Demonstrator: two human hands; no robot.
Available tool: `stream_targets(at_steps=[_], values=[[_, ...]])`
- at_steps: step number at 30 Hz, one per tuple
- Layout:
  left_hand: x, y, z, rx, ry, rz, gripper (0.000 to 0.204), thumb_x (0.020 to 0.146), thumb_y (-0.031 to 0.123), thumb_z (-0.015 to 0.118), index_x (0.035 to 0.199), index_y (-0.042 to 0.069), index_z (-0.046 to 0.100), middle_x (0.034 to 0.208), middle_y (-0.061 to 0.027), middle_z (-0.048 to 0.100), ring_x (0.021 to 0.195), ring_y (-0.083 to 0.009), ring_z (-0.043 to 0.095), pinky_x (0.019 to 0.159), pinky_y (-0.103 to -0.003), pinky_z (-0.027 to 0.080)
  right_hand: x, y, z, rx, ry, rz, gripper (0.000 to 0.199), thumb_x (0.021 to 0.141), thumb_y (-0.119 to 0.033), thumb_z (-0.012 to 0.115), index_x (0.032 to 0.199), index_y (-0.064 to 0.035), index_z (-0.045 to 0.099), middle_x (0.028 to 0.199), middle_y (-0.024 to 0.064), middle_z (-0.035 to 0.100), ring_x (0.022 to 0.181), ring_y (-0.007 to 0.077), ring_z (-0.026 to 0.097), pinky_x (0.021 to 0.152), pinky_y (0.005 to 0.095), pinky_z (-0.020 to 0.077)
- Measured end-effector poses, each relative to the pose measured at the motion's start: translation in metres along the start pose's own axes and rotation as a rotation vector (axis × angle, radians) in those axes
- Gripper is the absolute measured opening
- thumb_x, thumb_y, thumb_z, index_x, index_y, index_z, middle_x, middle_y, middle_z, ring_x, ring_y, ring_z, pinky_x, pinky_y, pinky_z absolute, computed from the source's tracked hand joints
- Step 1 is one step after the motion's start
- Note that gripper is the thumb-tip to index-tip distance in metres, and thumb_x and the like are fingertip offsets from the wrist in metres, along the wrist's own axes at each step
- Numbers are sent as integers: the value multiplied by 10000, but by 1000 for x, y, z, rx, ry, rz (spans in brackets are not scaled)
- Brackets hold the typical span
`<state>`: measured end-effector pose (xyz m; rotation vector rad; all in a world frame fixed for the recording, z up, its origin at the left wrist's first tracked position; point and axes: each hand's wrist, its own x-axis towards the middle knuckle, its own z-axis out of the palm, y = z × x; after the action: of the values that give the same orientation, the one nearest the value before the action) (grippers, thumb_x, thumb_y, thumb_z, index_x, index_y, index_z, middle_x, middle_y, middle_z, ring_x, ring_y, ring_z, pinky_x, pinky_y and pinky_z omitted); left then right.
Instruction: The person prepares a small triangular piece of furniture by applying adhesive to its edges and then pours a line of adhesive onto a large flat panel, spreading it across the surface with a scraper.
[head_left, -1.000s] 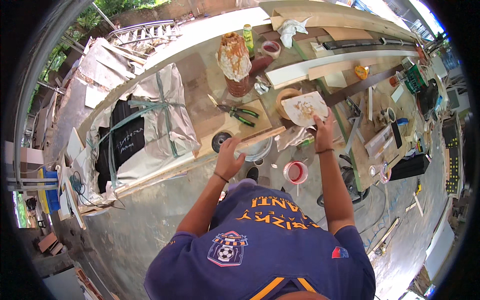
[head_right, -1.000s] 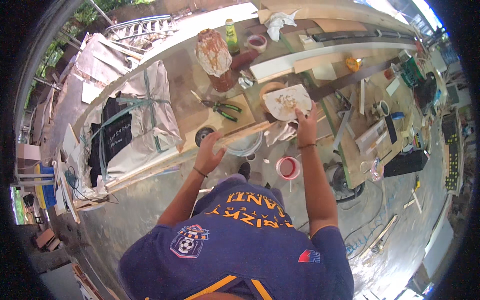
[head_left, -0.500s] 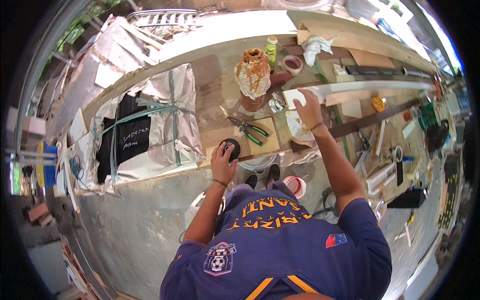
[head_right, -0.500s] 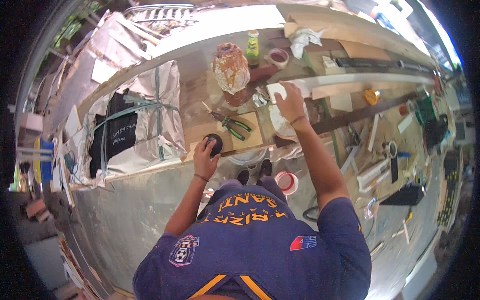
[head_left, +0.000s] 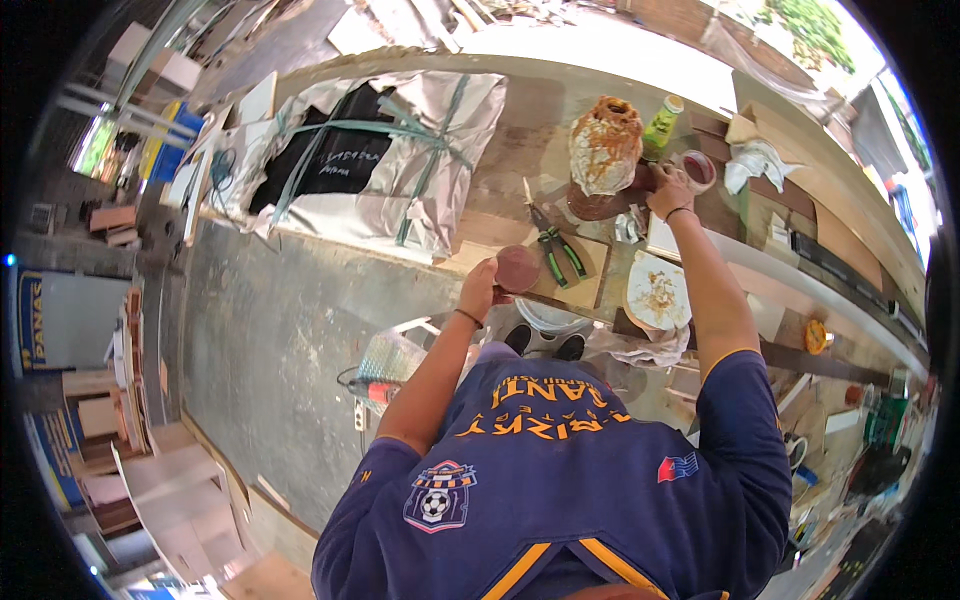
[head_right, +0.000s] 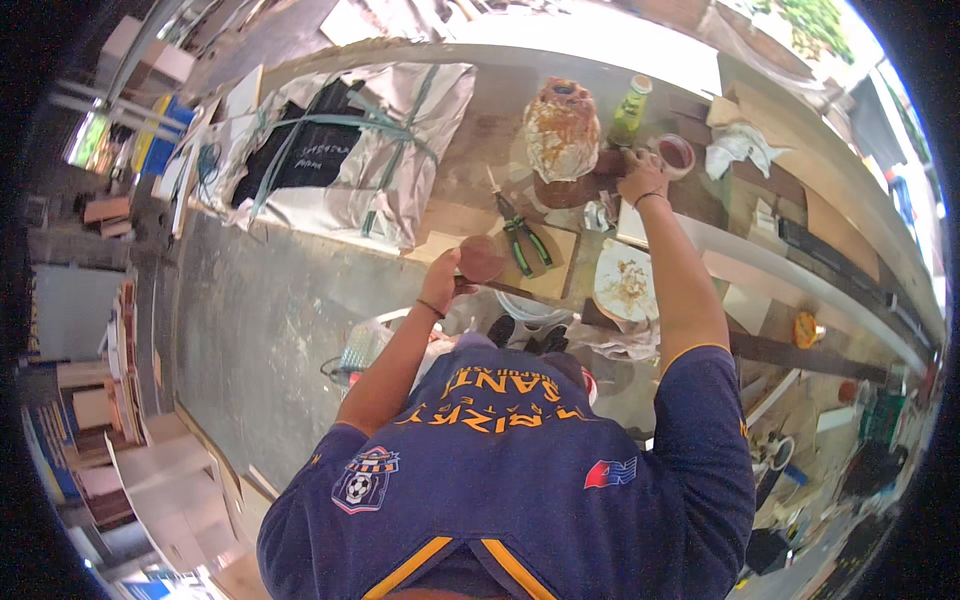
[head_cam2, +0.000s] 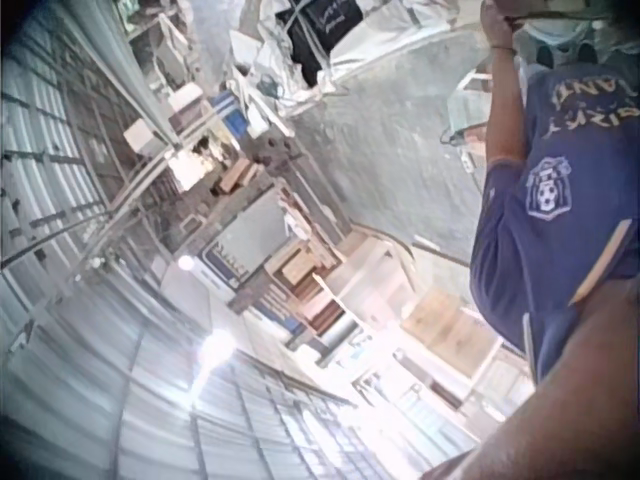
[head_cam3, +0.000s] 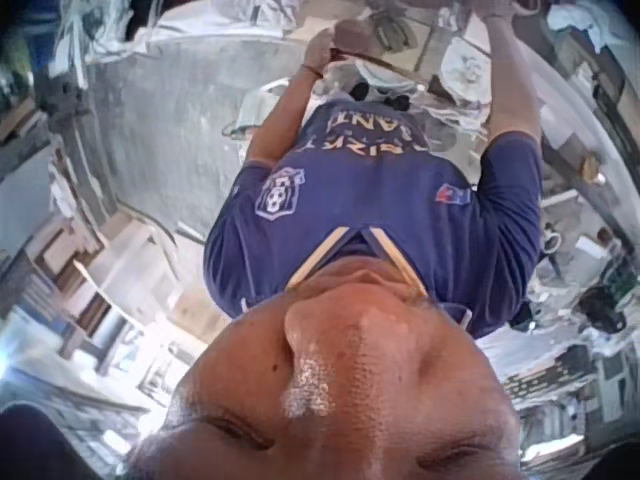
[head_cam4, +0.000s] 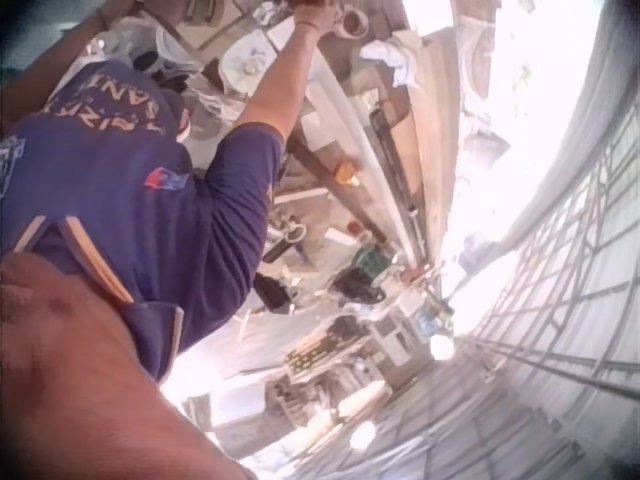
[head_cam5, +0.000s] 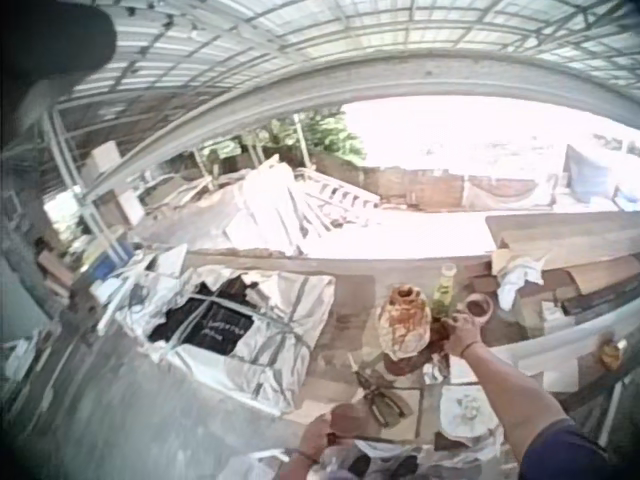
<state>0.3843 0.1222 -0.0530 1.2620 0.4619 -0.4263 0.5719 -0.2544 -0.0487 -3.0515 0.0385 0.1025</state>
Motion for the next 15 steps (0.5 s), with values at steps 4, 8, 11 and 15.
stream_targets(at_steps=[4,8,11,15], values=[[5,-13,11,127,100,113,366,962,351,437,1159,63,548,953,-69,618,751,-186,649,538,-308,572,2,0,-9,-81,19,-48,568,728,-324,680,1266,-251,511,1314,84,475,1243,298,427,970,504,387],[14,-21,7,690,392,431,343,924,329,505,1004,24,639,877,-155,636,726,-265,643,611,-365,532,-3,0,-26,-42,116,-102,527,733,-302,681,1232,-232,528,1218,118,522,1179,324,478,916,480,431],[20,-24,-1,901,508,532,338,894,326,540,928,12,660,866,-193,618,763,-309,616,694,-396,486,-11,8,-44,122,194,-163,515,730,-305,690,1212,-203,539,1166,126,546,1130,335,514,890,461,446],[19,-20,-4,746,519,584,318,890,308,562,933,4,649,843,-171,619,752,-293,605,693,-384,479,-37,19,-81,515,460,-124,482,751,-336,716,1150,-96,592,1064,137,593,967,267,595,814,387,479]])
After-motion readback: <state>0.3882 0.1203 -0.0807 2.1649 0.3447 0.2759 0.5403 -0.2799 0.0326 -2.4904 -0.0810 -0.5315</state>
